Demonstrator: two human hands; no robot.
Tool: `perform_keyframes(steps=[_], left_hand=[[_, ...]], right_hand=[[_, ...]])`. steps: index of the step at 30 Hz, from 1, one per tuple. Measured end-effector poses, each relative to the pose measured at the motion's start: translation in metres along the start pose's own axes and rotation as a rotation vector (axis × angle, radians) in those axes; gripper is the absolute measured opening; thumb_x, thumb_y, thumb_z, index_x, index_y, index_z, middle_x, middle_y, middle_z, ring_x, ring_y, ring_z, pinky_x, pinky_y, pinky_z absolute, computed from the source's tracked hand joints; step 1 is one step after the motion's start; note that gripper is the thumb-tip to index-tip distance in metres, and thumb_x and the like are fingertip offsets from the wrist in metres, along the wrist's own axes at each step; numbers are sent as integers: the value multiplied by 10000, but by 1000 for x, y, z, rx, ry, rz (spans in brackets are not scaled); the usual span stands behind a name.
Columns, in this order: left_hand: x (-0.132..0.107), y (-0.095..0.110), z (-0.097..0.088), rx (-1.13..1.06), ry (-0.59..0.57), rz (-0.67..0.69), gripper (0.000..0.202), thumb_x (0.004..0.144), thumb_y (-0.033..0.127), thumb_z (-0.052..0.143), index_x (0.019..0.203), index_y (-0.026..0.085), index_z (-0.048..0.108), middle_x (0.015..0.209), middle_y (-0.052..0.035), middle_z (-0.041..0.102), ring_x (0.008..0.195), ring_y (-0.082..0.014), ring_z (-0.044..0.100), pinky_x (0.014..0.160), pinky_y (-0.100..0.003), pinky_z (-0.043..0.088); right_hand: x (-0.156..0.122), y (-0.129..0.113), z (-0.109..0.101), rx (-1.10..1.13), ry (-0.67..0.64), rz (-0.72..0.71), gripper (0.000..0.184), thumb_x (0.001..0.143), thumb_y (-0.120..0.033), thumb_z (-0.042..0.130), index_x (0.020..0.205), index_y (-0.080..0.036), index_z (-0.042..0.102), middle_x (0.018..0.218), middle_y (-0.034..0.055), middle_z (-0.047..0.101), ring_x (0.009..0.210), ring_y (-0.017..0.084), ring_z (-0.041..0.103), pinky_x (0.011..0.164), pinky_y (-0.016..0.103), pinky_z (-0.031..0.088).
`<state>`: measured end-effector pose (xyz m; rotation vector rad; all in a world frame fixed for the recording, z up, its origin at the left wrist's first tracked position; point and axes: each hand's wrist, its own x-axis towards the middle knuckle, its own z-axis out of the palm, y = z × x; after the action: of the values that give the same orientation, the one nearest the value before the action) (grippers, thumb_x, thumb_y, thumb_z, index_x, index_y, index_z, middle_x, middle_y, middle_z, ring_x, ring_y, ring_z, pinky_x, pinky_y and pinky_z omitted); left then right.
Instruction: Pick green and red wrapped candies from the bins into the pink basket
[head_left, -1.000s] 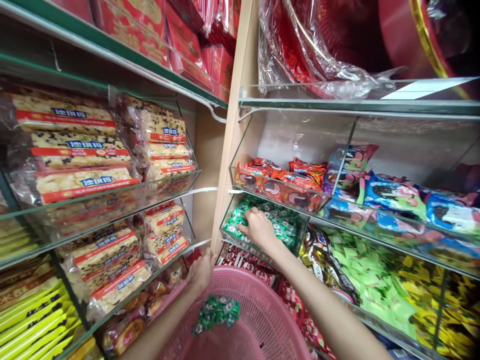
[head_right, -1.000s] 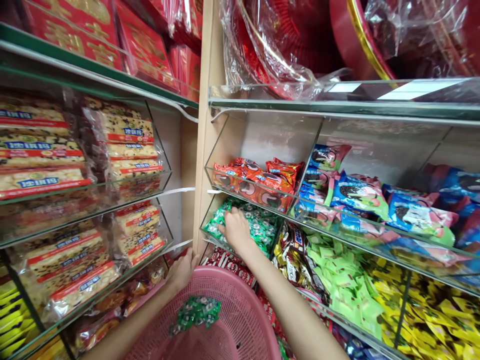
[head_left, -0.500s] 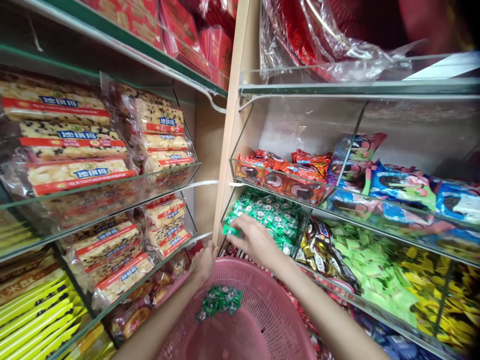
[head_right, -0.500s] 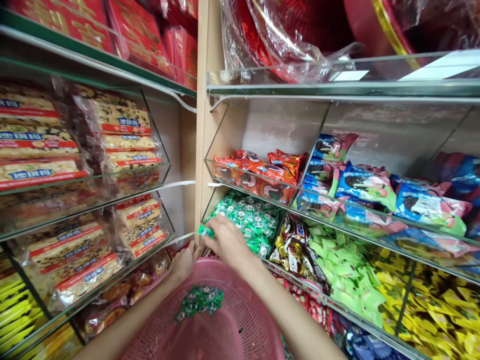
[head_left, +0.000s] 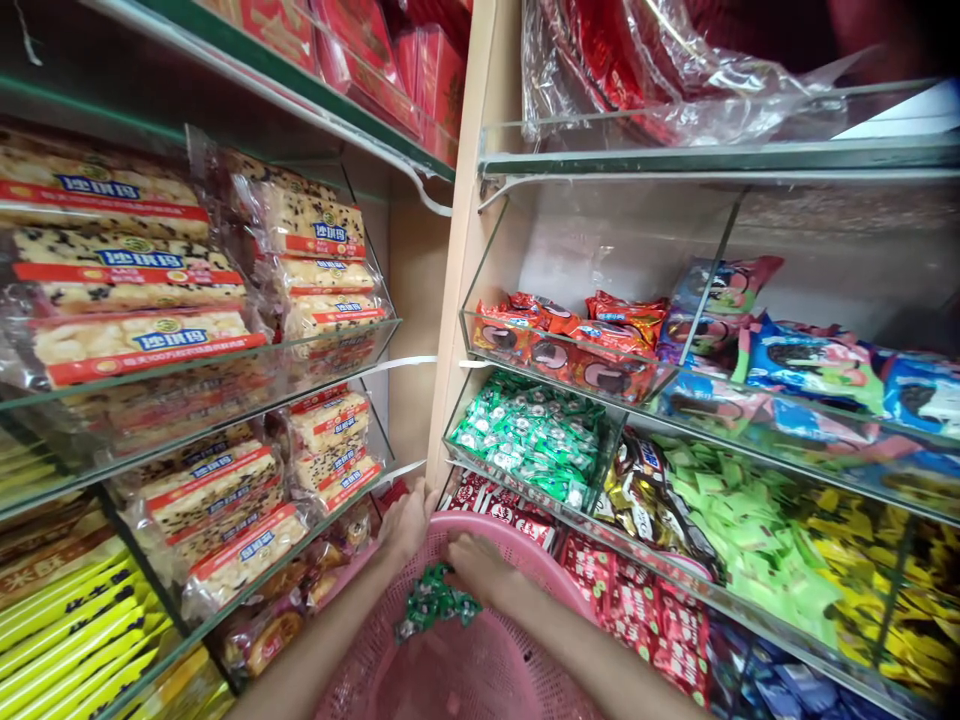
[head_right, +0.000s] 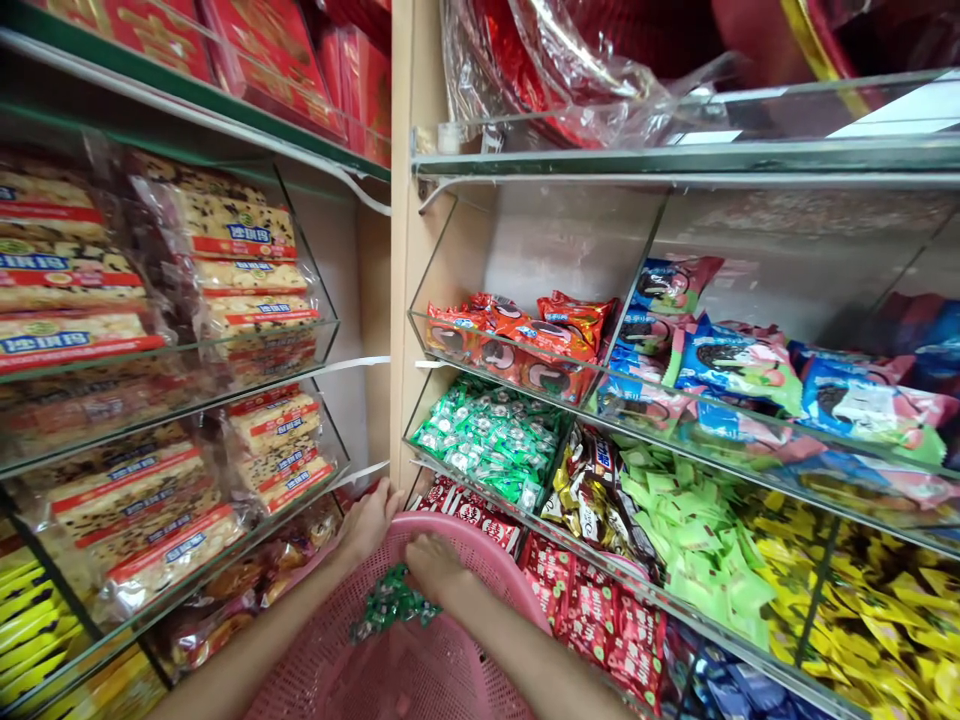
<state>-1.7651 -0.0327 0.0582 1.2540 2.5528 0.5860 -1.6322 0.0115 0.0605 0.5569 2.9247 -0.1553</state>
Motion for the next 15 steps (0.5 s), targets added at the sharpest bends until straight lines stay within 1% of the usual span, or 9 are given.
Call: perform_keyframes(steps=[3, 5, 6, 8, 11, 13, 15], left_hand=[[5, -5, 5, 71, 32, 76, 372, 888, 467, 226, 1034, 223, 466, 879, -73, 675, 795, -205, 633, 635, -269, 370], [8, -7, 6, 84, 35, 81, 363, 889, 462, 226, 1028, 222, 461, 880, -74, 677, 792, -200, 636, 622, -262, 370], [9, -8, 7, 86, 35, 84, 361, 888, 462, 228, 1028, 221, 459, 876, -75, 678, 793, -199, 637, 617, -260, 370], [9, -8, 6, 84, 21, 94, 360, 885, 466, 235, 1033, 221, 454, 869, -72, 681, 796, -202, 638, 607, -258, 369], [7, -7, 4, 72, 14, 101, 357, 889, 456, 225, 1055, 229, 445, 900, -63, 681, 813, -206, 640, 608, -260, 372], [6, -6, 4, 70, 29, 97, 356, 896, 441, 211, 1052, 227, 448, 913, -64, 681, 830, -213, 641, 618, -264, 377], [5, -5, 5, 72, 41, 87, 354, 898, 436, 211, 1034, 221, 457, 906, -69, 683, 837, -219, 642, 627, -269, 383]], right_hand=[[-3, -8, 3, -16, 3, 45, 245, 777, -205, 580, 1006, -120, 606, 1047, 121, 613, 949, 244, 572, 766, 320, 439], [-7, -13, -4, -17, 22, 56, 286, 780, -235, 585, 1044, -123, 580, 1066, 118, 606, 967, 248, 566, 770, 325, 439], [-10, -14, -12, -14, 41, 48, 295, 786, -253, 580, 1053, -128, 570, 1069, 114, 605, 973, 246, 563, 770, 324, 437], [-17, -15, -36, -2, 100, 3, 264, 807, -274, 551, 1039, -149, 566, 1044, 98, 614, 955, 229, 568, 749, 310, 432], [-28, -9, -86, 36, 255, -66, 181, 844, -298, 487, 961, -193, 578, 947, 56, 637, 871, 186, 586, 701, 270, 412], [-30, 1, -119, 43, 395, -35, 190, 869, -318, 445, 954, -202, 568, 916, 46, 630, 851, 165, 575, 697, 254, 395], [-26, 14, -144, 2, 529, 54, 206, 875, -322, 434, 981, -191, 552, 922, 59, 615, 877, 169, 550, 715, 258, 385]])
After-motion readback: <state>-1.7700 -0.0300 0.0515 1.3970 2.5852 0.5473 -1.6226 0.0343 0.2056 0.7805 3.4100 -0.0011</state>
